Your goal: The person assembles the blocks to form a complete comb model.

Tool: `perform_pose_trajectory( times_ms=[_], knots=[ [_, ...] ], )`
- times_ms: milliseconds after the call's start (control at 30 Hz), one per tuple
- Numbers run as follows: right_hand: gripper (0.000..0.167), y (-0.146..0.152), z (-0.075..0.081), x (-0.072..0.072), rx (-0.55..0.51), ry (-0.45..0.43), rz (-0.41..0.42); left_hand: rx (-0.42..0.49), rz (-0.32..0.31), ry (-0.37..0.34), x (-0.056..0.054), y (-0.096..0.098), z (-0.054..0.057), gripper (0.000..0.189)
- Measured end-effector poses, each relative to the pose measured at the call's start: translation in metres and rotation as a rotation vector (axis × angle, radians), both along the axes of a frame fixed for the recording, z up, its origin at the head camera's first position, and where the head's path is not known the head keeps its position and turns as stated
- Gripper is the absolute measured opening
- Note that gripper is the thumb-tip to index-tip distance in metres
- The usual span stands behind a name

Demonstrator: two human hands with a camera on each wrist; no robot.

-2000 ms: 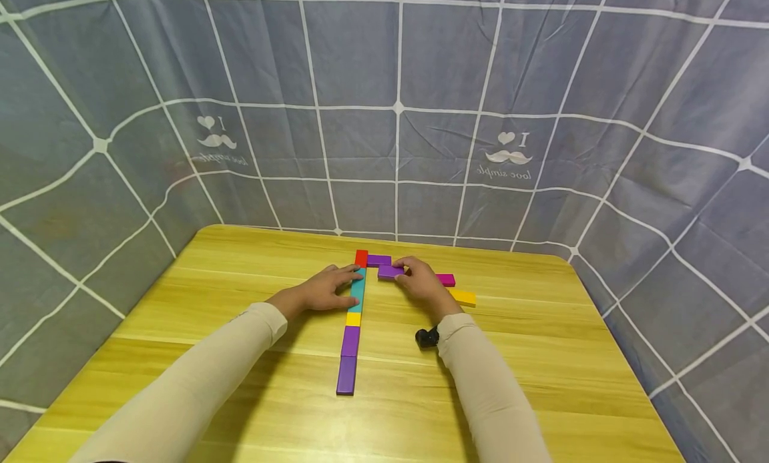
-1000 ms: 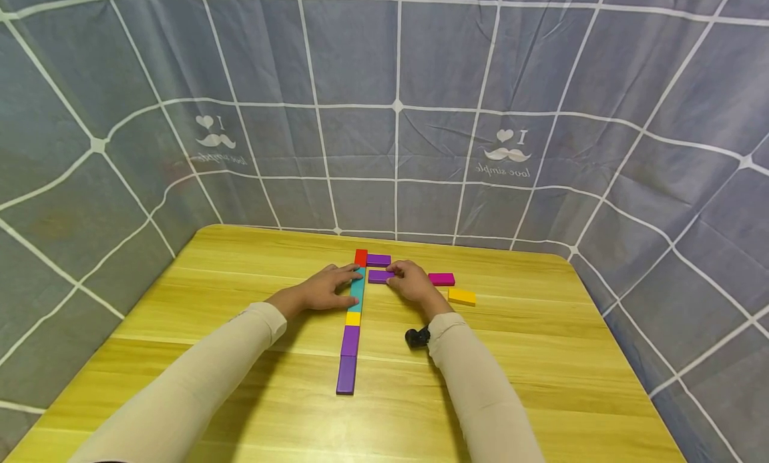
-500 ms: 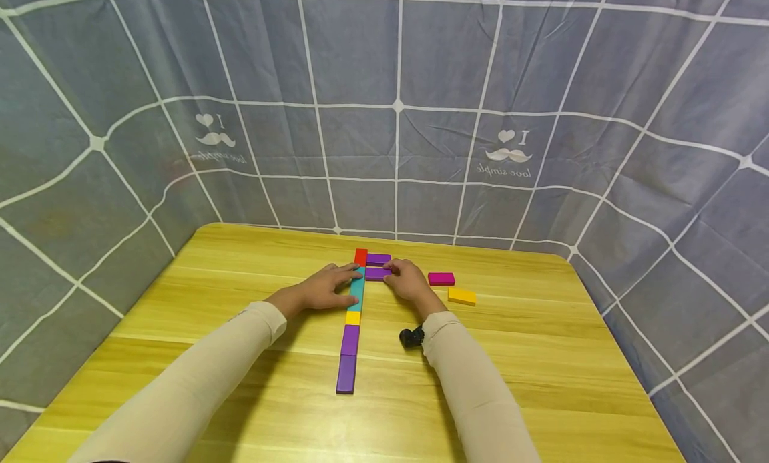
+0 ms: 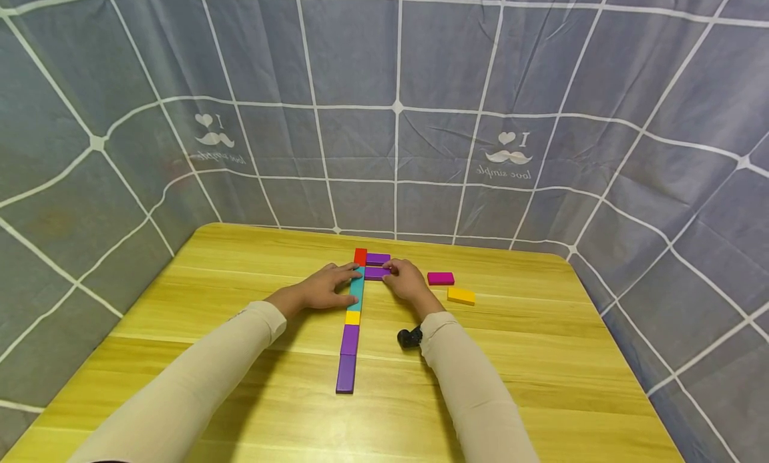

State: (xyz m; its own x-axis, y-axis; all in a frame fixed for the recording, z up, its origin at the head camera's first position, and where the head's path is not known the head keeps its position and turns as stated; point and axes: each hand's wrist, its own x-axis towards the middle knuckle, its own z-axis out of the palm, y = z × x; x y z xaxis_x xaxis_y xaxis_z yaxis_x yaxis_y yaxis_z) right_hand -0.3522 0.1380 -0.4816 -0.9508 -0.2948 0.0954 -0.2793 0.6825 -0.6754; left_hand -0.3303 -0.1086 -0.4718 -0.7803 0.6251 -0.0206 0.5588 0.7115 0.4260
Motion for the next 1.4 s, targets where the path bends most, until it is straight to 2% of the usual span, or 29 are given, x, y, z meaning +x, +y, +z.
perform_pose_trajectory(
  times_ms=[367, 633, 800, 933, 1167, 1400],
  knots=[
    [0.029, 0.0, 0.0, 0.002, -0.011, -0.006, -0.008, -0.01, 0.0, -0.007, 0.002, 0.0, 0.001, 0.069],
    [0.035, 0.008, -0.001, 0.0, -0.103, -0.068, 0.027, -0.012, 0.016, -0.017, 0.004, 0.001, 0.002, 0.069],
    [0.035, 0.026, 0.006, 0.001, -0.132, -0.1, 0.05, -0.008, 0.018, -0.018, 0.003, 0.0, 0.002, 0.069],
    [0.036, 0.046, 0.009, 0.005, -0.114, -0.082, 0.05, -0.008, 0.012, -0.013, 0.002, -0.001, 0.0, 0.069],
    [0.035, 0.079, 0.014, 0.009, -0.082, -0.031, 0.006, -0.011, 0.016, -0.022, 0.001, -0.002, -0.003, 0.069],
    [0.039, 0.109, 0.021, 0.011, -0.141, -0.059, -0.031, -0.001, 0.01, -0.029, 0.001, -0.002, -0.003, 0.069]
  ],
)
